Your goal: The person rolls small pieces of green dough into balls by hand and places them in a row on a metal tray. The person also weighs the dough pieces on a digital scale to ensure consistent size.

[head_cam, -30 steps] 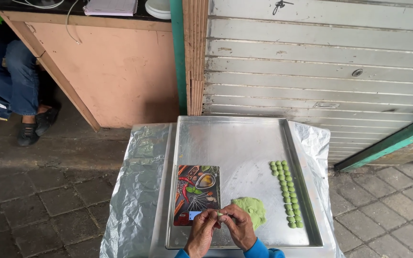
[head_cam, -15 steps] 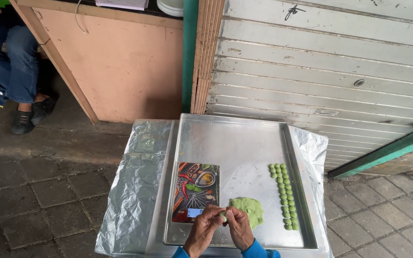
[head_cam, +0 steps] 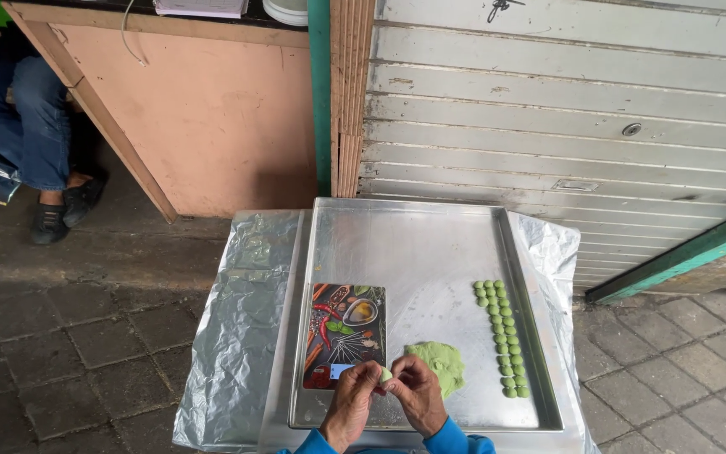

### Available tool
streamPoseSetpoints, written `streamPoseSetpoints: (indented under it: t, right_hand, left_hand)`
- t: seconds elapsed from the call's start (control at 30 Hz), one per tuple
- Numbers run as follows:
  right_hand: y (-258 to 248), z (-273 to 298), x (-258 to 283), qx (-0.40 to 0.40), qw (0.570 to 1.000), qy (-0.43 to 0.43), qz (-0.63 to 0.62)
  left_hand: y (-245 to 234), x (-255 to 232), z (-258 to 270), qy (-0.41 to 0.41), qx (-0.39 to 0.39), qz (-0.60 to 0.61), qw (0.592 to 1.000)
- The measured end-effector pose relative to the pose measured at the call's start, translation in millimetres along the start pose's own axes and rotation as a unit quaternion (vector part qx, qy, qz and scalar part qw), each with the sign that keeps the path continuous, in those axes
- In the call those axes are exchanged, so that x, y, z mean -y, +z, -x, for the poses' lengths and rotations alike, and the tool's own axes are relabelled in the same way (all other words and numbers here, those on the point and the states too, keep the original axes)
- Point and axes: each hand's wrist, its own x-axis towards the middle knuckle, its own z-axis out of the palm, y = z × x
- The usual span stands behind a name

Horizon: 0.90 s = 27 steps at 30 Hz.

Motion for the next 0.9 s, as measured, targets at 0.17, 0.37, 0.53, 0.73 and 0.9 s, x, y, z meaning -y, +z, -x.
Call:
streamPoseSetpoints:
  t: [0.17, 0.37, 0.53, 0.73, 0.9]
  right_hand:
    - [-1.7, 0.1, 1.4, 0.041, 0.980, -0.122, 0.149]
    - [-20.3, -4.0, -16.3, -0.047, 0.966, -0.147, 0.205]
    - [-30.6, -2.9, -16.2, -0.005, 0.991, -0.104, 0.089]
    - [-29.0, 1.2, -4.9, 0.071, 0.992, -0.010, -0.100]
    - [-24.4, -2.3, 5.4, 0.086, 0.985, 0.008, -0.152]
  left_hand:
    - [-4.9, 23.9, -3.7, -0.141, 0.021, 0.123, 0.982]
    - [12.2, 19.6, -0.1, -0.173, -0.018, 0.147, 0.974]
    - [2.9, 41.7, -3.7, -0.148, 0.007, 0.157, 0.976]
    - [1.3, 38.1, -4.0, -0.112, 0.062, 0.124, 0.984]
    - [0.5, 44.7, -4.8, -0.114, 0.060, 0.144, 0.981]
